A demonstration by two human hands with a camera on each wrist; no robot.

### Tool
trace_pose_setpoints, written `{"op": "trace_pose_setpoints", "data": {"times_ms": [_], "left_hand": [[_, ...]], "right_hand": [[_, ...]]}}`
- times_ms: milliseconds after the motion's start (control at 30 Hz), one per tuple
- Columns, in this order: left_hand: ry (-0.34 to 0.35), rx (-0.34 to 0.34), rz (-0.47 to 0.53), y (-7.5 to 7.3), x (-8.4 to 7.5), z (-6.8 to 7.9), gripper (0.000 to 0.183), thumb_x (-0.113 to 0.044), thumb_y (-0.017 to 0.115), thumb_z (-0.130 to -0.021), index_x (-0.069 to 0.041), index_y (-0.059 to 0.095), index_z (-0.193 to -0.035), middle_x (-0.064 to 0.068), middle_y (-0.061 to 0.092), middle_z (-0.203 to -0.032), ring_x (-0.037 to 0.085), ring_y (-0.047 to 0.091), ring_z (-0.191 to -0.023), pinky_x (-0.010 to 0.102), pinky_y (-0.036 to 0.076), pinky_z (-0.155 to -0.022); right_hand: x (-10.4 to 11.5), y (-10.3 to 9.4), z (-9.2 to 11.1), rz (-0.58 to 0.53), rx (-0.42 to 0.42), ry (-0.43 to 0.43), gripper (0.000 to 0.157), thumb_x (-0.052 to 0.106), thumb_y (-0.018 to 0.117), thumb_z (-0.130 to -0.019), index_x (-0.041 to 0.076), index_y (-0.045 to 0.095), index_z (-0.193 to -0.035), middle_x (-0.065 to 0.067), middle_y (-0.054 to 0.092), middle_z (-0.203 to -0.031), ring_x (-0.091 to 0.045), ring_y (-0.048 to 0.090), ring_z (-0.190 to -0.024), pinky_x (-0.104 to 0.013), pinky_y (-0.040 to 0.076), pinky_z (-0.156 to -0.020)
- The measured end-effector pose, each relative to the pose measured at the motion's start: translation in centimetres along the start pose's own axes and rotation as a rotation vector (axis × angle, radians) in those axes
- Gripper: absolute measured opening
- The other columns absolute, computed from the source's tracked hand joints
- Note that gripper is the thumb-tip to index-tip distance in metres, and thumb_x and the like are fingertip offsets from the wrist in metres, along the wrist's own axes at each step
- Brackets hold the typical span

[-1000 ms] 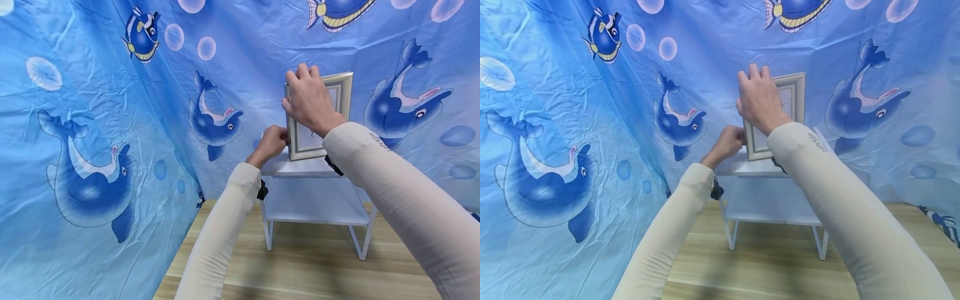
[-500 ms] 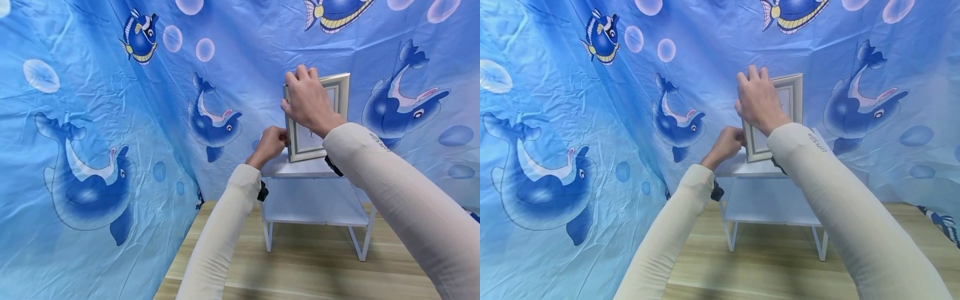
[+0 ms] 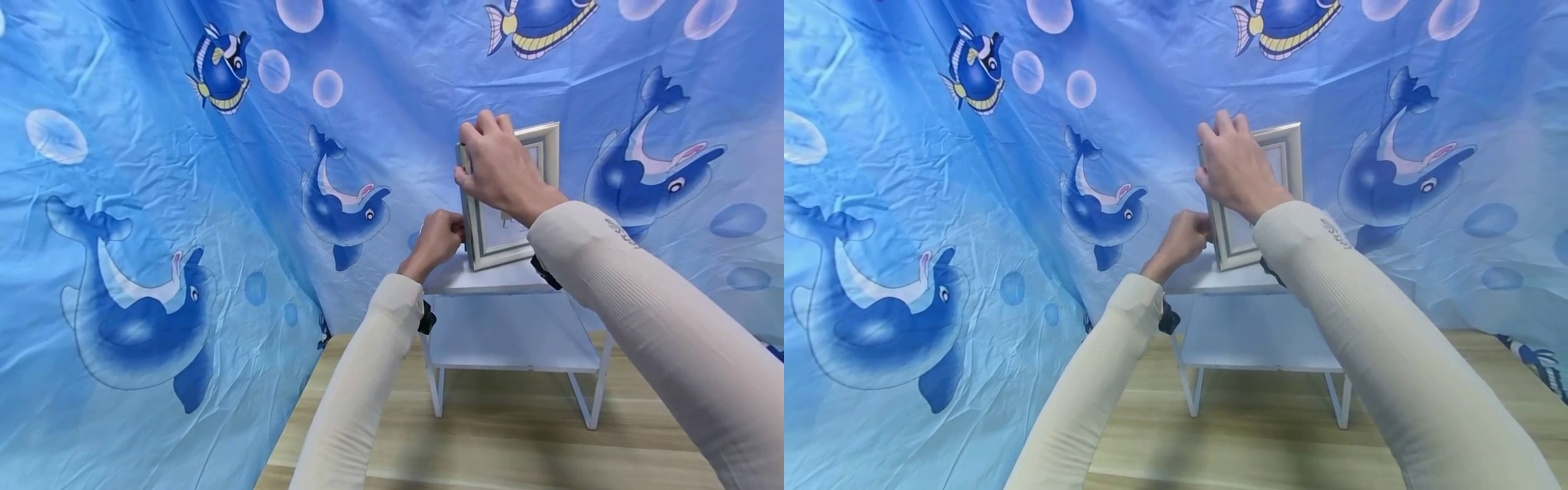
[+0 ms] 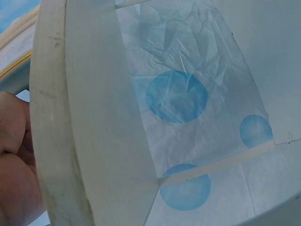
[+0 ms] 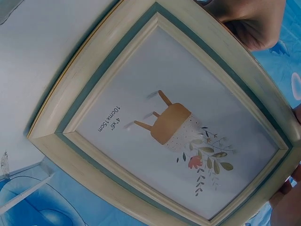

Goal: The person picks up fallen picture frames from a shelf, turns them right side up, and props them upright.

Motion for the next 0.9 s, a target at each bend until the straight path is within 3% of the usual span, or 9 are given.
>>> {"op": "trace_pose_setpoints", "data": {"times_ms": [467,900], "left_hand": [[-0.022,-0.013,-0.033,0.28,-0.09,0.05,0.025,0.003,0.055,-0.096,-0.006,0.077,-0.101,0.004,0.073,-0.084,0.011,0.06,-0.069,0.021,0.043,-0.064],[-0.023,-0.004,-0.036,0.09,0.02,-0.77,0.022,0.001,0.055,-0.097,-0.004,0.077,-0.101,0.007,0.074,-0.087,0.014,0.061,-0.072,0.024,0.043,-0.067]], "right_hand": [[-0.04,-0.19,0.15,0.013,0.018,-0.016,0.025,0.017,0.062,-0.095,-0.001,0.052,-0.109,-0.017,0.043,-0.105,-0.035,0.039,-0.099,-0.044,0.038,-0.08],[-0.29,-0.65,-0.28,-0.001,0.049,-0.03,0.029,0.017,0.06,-0.096,-0.003,0.053,-0.115,-0.019,0.045,-0.108,-0.036,0.04,-0.101,-0.046,0.039,-0.085]]}}
Point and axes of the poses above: each hand's wrist, its own z-axis away from the middle knuckle, its own y-axis out of the palm, x = y × z, the point moved 1 cm from there along -z, towards the middle knuckle
